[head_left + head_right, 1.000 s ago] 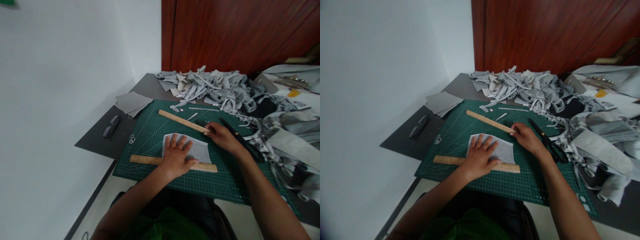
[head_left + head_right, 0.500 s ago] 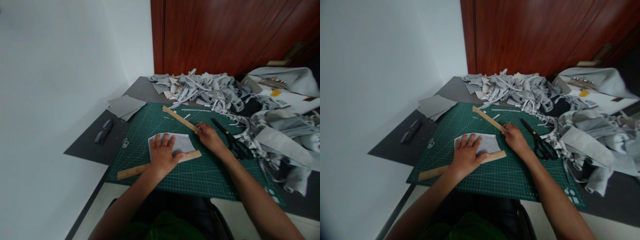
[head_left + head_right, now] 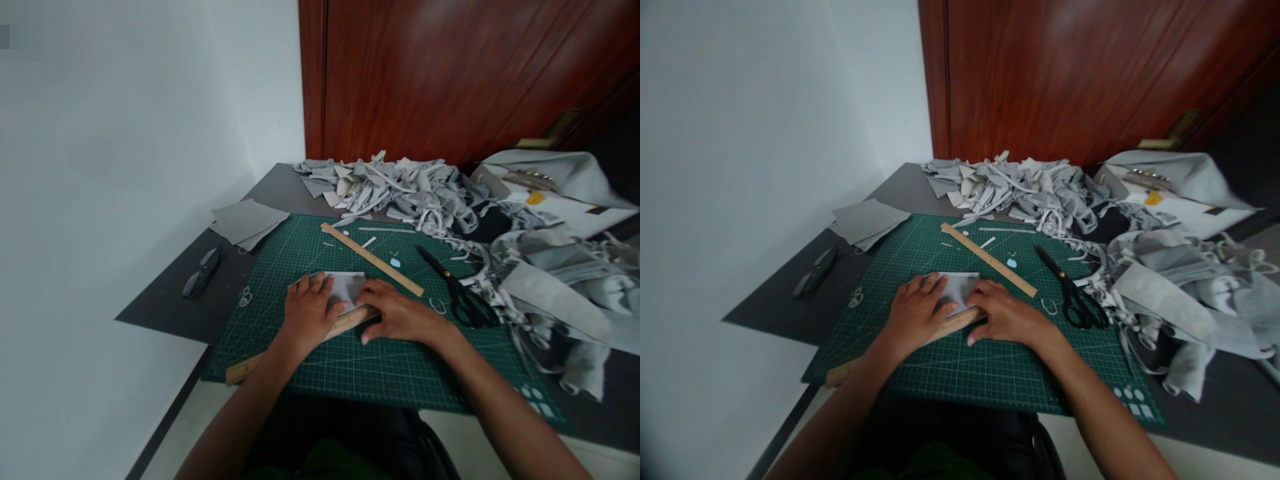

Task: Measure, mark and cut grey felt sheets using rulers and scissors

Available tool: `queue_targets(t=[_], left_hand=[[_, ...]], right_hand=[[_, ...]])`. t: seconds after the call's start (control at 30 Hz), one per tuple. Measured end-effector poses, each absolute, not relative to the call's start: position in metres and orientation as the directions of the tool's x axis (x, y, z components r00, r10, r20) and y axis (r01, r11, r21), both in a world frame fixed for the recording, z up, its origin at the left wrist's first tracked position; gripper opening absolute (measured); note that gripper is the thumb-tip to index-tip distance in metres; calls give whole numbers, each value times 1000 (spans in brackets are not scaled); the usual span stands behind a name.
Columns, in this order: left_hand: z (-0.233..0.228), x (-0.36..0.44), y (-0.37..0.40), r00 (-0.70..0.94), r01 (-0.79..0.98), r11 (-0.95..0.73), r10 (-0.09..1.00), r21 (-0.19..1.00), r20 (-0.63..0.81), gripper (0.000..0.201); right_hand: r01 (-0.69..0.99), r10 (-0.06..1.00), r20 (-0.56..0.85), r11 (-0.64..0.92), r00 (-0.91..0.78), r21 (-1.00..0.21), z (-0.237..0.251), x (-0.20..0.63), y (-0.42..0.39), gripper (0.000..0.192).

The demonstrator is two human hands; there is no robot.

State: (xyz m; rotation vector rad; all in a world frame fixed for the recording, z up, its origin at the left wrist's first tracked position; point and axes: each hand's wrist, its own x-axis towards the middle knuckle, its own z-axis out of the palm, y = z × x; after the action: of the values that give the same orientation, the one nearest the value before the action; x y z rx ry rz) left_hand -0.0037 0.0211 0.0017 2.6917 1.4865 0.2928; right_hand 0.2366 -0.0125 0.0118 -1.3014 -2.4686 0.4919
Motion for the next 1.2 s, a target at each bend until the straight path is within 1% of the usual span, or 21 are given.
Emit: queue_targets(t=[0.03, 0.13, 0.2, 0.27, 0.33, 0.4, 0.5, 0.53, 0.6, 0.7, 0.77, 0.83, 0.87, 0.9, 0.97, 1.1, 1.2], left_hand=[[3, -5, 23, 512, 839, -528, 848, 129, 137, 58], [8, -11, 29, 497, 856, -508, 860, 102, 111, 53], [13, -16, 33, 493, 863, -499, 866, 79, 77, 52], [17, -23, 37, 494, 867, -496, 869, 60, 44, 50], [22, -29, 41, 497, 865, -497, 868, 66, 20, 46], [26, -35, 45, 483, 872, -482, 875, 88, 7, 43], [31, -40, 50, 434, 896, -432, 901, 106, 1, 41], [32, -42, 51, 416, 904, -413, 909, 108, -3, 41], [34, -45, 54, 369, 923, -365, 929, 121, -18, 43], [37, -49, 55, 303, 943, -294, 952, 154, -41, 46], [39, -50, 54, 294, 945, -284, 955, 161, -42, 46], [40, -48, 53, 296, 944, -286, 954, 162, -44, 46], [40, -46, 51, 299, 943, -286, 953, 172, -51, 46], [39, -43, 49, 308, 937, -292, 949, 190, -63, 47], [36, -34, 44, 366, 908, -335, 927, 252, -87, 48], [26, -16, 31, 535, 794, -467, 841, 390, -82, 42], [19, -5, 24, 597, 737, -526, 801, 424, -45, 28]], right_hand=[[726, 828, 109, 539, -550, -428, 12, 233, -14, 44], [746, 844, 113, 519, -524, -418, 12, 226, -15, 31], [755, 857, 101, 496, -505, -430, 13, 226, -14, 26], [746, 863, 74, 473, -500, -468, 15, 231, -12, 25], [721, 873, 38, 426, -487, -546, 19, 243, -11, 23], [687, 903, 10, 335, -430, -644, 23, 260, -8, 21], [547, 946, -43, 148, -322, -824, 28, 293, -5, 26], [510, 956, -67, 94, -287, -855, 28, 304, -4, 28], [480, 967, -90, 36, -237, -876, 29, 324, -3, 34], [499, 975, -127, -21, -181, -866, 28, 349, -4, 41], [512, 990, -104, -39, -99, -858, 24, 363, -3, 41], [577, 999, 13, -18, 49, -816, 18, 372, 2, 40], [639, 988, 92, -10, 126, -769, 14, 374, 6, 39], [708, 960, 180, -25, 214, -706, 10, 375, 11, 39], [759, 919, 262, -58, 295, -649, 1, 372, 21, 34], [807, 885, 325, -91, 335, -584, -14, 356, 34, 20], [842, 879, 344, -109, 330, -529, -20, 346, 33, 14]])
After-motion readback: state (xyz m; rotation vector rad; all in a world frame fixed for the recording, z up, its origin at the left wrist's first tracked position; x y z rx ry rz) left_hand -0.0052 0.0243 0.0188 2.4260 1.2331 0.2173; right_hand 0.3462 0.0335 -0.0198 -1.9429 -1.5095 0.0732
